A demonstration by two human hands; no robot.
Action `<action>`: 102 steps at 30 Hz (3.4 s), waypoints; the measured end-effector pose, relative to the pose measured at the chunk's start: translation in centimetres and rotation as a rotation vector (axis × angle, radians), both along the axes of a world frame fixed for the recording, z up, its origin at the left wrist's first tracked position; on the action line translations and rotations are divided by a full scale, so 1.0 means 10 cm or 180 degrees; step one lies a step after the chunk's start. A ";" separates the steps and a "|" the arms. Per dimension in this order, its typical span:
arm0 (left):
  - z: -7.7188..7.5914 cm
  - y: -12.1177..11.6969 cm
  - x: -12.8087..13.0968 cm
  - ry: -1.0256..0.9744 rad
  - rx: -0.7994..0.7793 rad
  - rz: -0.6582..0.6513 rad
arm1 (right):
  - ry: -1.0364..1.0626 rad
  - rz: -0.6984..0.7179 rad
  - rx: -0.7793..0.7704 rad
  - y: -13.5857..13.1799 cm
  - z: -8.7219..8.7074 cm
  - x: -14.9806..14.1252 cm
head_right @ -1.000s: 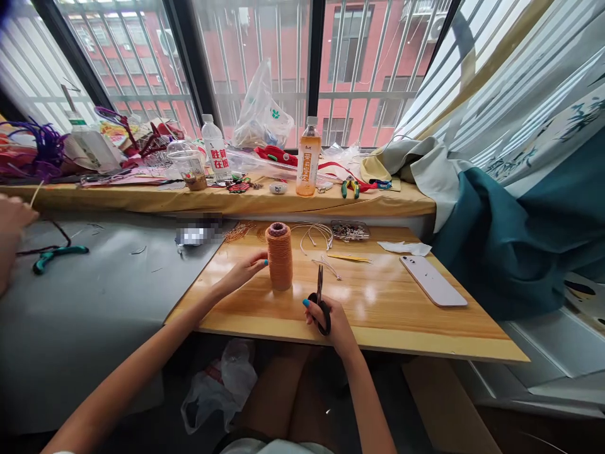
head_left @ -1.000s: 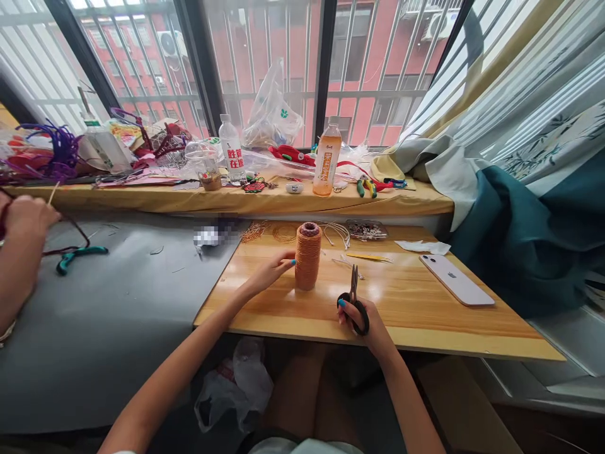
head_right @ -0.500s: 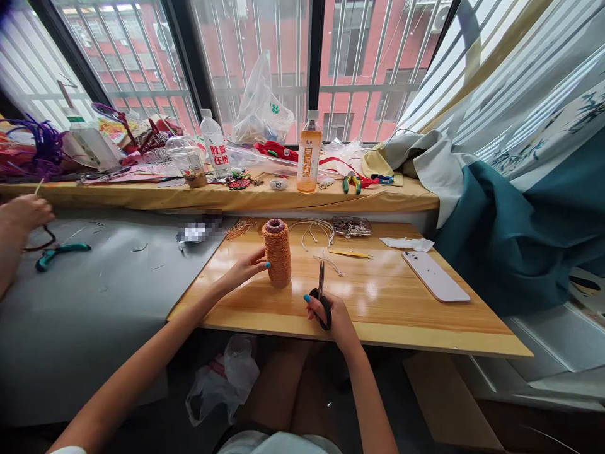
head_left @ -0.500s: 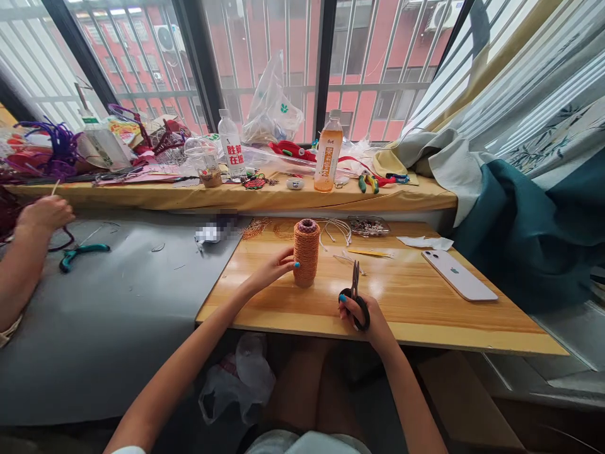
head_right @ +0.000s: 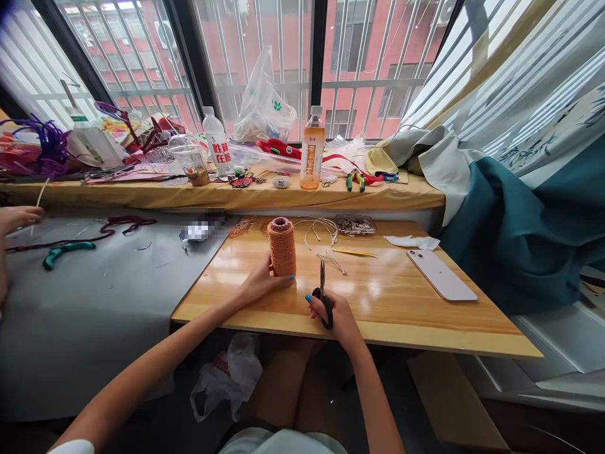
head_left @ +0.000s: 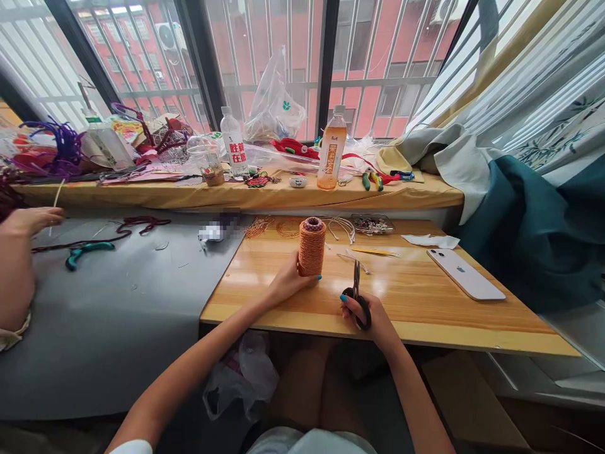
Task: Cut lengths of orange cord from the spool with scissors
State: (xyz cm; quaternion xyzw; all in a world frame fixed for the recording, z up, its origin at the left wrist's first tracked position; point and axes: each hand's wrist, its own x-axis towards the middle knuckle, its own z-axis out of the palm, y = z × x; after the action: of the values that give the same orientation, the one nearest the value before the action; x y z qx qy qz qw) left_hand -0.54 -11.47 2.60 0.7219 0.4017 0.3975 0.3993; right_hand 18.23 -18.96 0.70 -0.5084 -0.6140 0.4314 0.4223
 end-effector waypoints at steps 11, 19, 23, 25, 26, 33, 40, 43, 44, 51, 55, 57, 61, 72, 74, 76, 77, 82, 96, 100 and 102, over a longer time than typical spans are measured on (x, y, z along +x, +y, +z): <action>0.45 -0.23 -0.25 0.1689 0.1509 0.0321 | 0.0714 -0.0560 0.0218 0.05 -0.02 -0.02; 0.07 -0.44 0.02 0.1618 0.1765 0.0024 | 0.2412 -0.1282 0.0317 0.16 0.03 -0.20; -0.02 -0.41 0.06 0.1483 0.2196 0.0040 | 0.2392 -0.1410 0.0351 0.14 0.02 -0.23; -0.05 -0.40 0.08 0.1351 0.2311 0.0179 | 0.2422 -0.1404 0.0357 0.13 0.03 -0.22; -0.06 -0.41 0.09 0.1298 0.2357 0.0264 | 0.2442 -0.1388 0.0357 0.13 0.03 -0.22; -0.11 -0.43 0.20 0.0931 0.2880 0.0604 | 0.2423 -0.1299 0.0338 0.12 0.04 -0.22; 0.06 -0.26 0.16 0.0465 0.2240 0.1120 | 0.1488 -0.1278 0.0900 0.14 -0.07 -0.18; 0.23 -0.14 0.12 -0.0040 0.1709 0.1080 | 0.0947 -0.1149 0.0992 0.15 -0.12 -0.16; 0.29 -0.09 0.12 -0.0194 0.1605 0.1061 | 0.0703 -0.1071 0.0971 0.14 -0.12 -0.16; 0.63 0.19 0.17 -0.0854 0.1331 0.0973 | -0.1320 -0.0499 0.1326 0.09 -0.09 -0.18; 0.85 0.31 0.21 -0.0970 0.1388 0.0940 | -0.2223 -0.0034 0.1815 0.11 -0.03 -0.25; 0.95 0.36 0.20 -0.0959 0.1508 0.0921 | -0.2433 0.0066 0.1830 0.12 0.01 -0.29; 1.12 0.43 0.14 -0.0878 0.1684 0.0867 | -0.2619 0.0050 0.1683 0.13 0.13 -0.34; 1.58 0.58 -0.13 -0.0869 0.1980 0.1081 | -0.3267 0.0577 0.1749 0.19 0.39 -0.41; 1.65 0.61 -0.18 -0.0825 0.2102 0.1141 | -0.3386 0.0651 0.1754 0.20 0.40 -0.43; 1.70 0.62 -0.23 -0.0786 0.2189 0.1171 | -0.3499 0.0666 0.1749 0.21 0.41 -0.44; 1.71 0.62 -0.25 -0.0773 0.2208 0.1169 | -0.3545 0.0675 0.1729 0.22 0.43 -0.45; 1.70 0.66 -0.30 -0.0721 0.2201 0.1186 | -0.3607 0.0689 0.1401 0.25 0.55 -0.46; 1.76 0.93 -0.32 -0.0830 0.2165 0.1151 | -0.4620 0.1185 0.0074 0.77 1.19 -0.63; 1.77 0.96 -0.33 -0.0771 0.2197 0.1159 | -0.4543 0.1569 -0.0206 1.01 1.17 -0.73; 1.77 0.97 -0.34 -0.0735 0.2205 0.1191 | -0.4428 0.1735 -0.0192 1.08 1.14 -0.76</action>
State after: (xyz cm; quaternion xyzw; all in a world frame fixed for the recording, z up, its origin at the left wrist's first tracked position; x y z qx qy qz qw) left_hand -3.96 -1.78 20.28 0.6788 0.3210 0.6534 0.0959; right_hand 10.63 -8.16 12.05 -0.5051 -0.8316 0.1163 -0.1996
